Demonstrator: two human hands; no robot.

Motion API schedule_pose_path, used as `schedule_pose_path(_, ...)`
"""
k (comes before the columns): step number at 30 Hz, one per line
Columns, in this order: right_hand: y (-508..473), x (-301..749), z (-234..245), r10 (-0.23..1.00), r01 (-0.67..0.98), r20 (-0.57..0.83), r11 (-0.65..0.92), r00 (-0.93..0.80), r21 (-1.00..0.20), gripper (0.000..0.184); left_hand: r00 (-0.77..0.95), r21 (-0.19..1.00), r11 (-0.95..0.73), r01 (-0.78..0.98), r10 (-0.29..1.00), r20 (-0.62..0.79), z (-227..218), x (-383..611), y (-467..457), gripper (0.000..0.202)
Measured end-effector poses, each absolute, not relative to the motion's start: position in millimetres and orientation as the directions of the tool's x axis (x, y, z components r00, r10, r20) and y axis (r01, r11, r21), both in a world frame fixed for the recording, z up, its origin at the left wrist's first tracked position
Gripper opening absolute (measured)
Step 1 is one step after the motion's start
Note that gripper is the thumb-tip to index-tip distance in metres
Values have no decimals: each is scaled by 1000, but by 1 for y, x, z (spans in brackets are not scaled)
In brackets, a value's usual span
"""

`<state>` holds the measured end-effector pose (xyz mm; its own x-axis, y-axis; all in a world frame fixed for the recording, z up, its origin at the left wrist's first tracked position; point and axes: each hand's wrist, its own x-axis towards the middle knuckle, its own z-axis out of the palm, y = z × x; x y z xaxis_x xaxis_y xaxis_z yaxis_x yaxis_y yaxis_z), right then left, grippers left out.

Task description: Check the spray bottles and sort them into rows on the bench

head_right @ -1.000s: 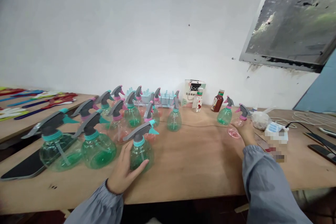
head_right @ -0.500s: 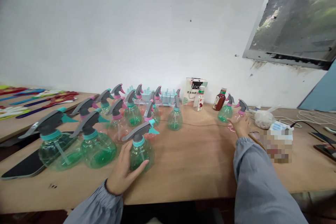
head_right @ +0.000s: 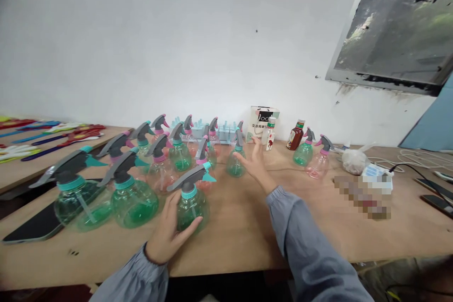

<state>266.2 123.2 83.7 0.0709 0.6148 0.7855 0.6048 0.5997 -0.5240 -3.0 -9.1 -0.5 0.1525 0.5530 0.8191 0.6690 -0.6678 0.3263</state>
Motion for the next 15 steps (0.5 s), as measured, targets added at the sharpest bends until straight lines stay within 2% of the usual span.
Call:
schedule_pose_path(2, 138, 251, 84, 643, 561, 756, 585, 121, -587, 96, 153, 334, -670, 663, 558, 816, -1, -4, -10, 70)
schedule_pose_path(4, 150, 241, 83, 660, 509, 733, 580, 165, -636, 98, 153, 335, -669, 664, 559, 815, -1, -4, -10, 71)
schedule_pose_path(11, 166, 229, 90, 759, 270, 617, 562, 209, -782, 85, 152, 337, -678, 654, 554, 819, -1, -2, -12, 72)
schedule_pose_path(15, 168, 231, 99, 807, 244, 565, 521, 174, -818, 77, 150, 336, -672, 661, 557, 817, -1, -2, -12, 70)
